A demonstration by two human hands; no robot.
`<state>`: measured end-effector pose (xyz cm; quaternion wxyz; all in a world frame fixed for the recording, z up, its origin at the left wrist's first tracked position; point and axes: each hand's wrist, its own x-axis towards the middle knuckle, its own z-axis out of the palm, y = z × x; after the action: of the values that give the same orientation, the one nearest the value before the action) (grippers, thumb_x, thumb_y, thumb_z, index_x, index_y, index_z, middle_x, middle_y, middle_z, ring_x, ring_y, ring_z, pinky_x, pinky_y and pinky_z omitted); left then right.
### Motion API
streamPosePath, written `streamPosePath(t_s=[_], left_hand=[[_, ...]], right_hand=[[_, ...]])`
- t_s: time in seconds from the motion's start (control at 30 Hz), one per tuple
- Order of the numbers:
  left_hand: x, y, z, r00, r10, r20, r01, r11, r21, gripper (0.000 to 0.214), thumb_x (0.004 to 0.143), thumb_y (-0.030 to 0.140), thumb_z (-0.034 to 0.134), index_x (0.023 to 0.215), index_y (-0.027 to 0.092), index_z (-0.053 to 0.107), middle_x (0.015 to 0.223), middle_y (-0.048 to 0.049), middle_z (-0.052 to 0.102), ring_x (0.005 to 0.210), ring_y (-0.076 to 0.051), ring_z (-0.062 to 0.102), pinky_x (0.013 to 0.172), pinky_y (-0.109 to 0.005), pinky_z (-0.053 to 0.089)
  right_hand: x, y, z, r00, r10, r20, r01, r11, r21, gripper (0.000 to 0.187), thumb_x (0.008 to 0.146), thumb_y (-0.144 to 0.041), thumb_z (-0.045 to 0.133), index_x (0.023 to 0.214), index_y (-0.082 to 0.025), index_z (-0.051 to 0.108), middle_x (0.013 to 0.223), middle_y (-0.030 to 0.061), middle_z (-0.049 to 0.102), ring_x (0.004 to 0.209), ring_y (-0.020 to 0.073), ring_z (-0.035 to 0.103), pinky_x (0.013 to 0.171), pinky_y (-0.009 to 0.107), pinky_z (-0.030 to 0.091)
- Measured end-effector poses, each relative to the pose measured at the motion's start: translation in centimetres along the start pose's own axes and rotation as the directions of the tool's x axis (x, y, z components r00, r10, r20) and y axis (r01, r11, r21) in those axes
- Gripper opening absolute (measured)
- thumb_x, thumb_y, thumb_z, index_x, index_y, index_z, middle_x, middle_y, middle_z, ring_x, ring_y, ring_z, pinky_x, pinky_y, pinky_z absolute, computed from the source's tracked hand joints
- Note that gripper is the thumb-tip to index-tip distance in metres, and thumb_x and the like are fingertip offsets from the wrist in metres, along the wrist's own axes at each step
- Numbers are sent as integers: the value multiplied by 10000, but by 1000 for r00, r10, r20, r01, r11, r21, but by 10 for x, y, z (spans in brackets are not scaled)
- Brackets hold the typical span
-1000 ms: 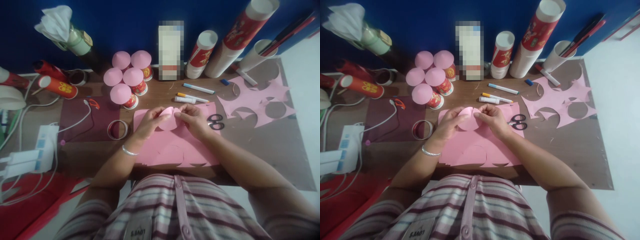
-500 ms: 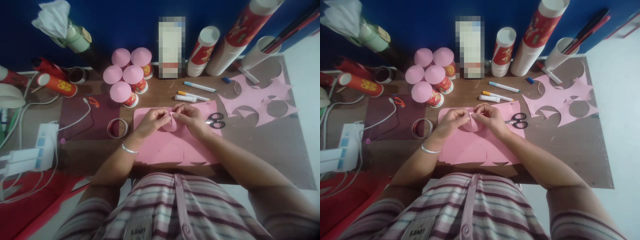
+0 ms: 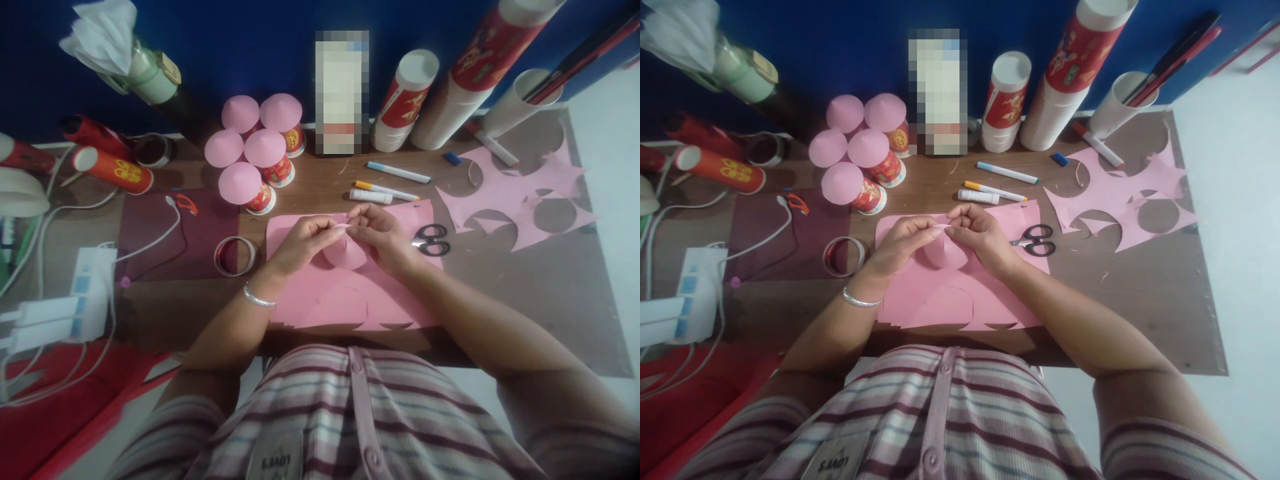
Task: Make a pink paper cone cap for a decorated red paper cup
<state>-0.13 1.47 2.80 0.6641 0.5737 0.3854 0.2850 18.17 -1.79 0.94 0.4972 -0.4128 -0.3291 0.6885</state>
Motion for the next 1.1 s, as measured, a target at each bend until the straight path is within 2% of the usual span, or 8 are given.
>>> streamPosePath(t_s=[0.17, 0.27, 0.43, 0.53, 0.67, 0.87, 1.1], left_hand=[[0, -7, 5, 1000, -15, 2, 15, 988, -157, 278, 817, 435, 779, 865, 167, 724, 840, -28, 672, 822, -156, 590, 772, -272, 462], [0, -11, 6, 999, -52, -8, 49, 974, -220, 339, 732, 364, 855, 987, 176, 736, 955, -38, 718, 895, -178, 632, 791, -268, 485], [-1, -13, 3, 992, -62, -108, 29, 958, -286, 239, 739, 329, 843, 890, 184, 729, 910, -10, 716, 822, -143, 618, 742, -245, 488], [-1, -12, 1, 982, -64, -178, 7, 954, -301, 200, 775, 333, 803, 893, 191, 727, 883, -11, 712, 793, -145, 614, 706, -250, 491], [-1, -12, -1, 975, -73, -212, 6, 954, -301, 195, 780, 350, 785, 870, 191, 714, 829, -8, 691, 719, -135, 590, 620, -235, 456], [-1, -7, -1, 975, -98, -201, 20, 934, -356, 229, 789, 397, 781, 867, 188, 727, 814, -13, 688, 724, -130, 598, 654, -235, 477], [-1, -8, 1, 988, -147, -39, 123, 923, -365, 361, 735, 367, 826, 1045, 198, 751, 943, -51, 738, 854, -188, 666, 707, -264, 510]], right_hand=[[0, -3, 0, 996, -33, -78, 39, 996, 75, 382, 706, -309, 880, 982, -230, 628, 733, -55, 620, 600, 88, 538, 558, 223, 437], [1, -4, -2, 989, -75, -125, 87, 992, 88, 373, 711, -308, 875, 980, -237, 627, 712, -66, 587, 578, 84, 513, 544, 222, 434], [3, -5, -4, 991, -69, -118, 77, 995, 64, 395, 714, -336, 872, 1029, -243, 654, 714, -64, 564, 550, 86, 475, 503, 234, 411], [3, -5, -5, 995, -51, -84, 58, 995, 76, 399, 698, -309, 881, 1040, -240, 688, 715, -56, 588, 590, 94, 506, 560, 241, 445], [4, -3, -6, 999, -24, -37, 26, 999, 42, 419, 690, -301, 884, 1066, -248, 707, 726, -54, 602, 638, 108, 541, 648, 266, 493], [4, -1, -7, 999, -51, -11, 51, 999, 8, 447, 706, -331, 885, 1104, -261, 694, 746, -57, 630, 673, 113, 590, 718, 287, 526], [2, -3, -5, 989, -112, -98, 108, 993, -42, 477, 704, -366, 890, 1114, -254, 674, 746, -46, 654, 671, 131, 597, 616, 268, 508]])
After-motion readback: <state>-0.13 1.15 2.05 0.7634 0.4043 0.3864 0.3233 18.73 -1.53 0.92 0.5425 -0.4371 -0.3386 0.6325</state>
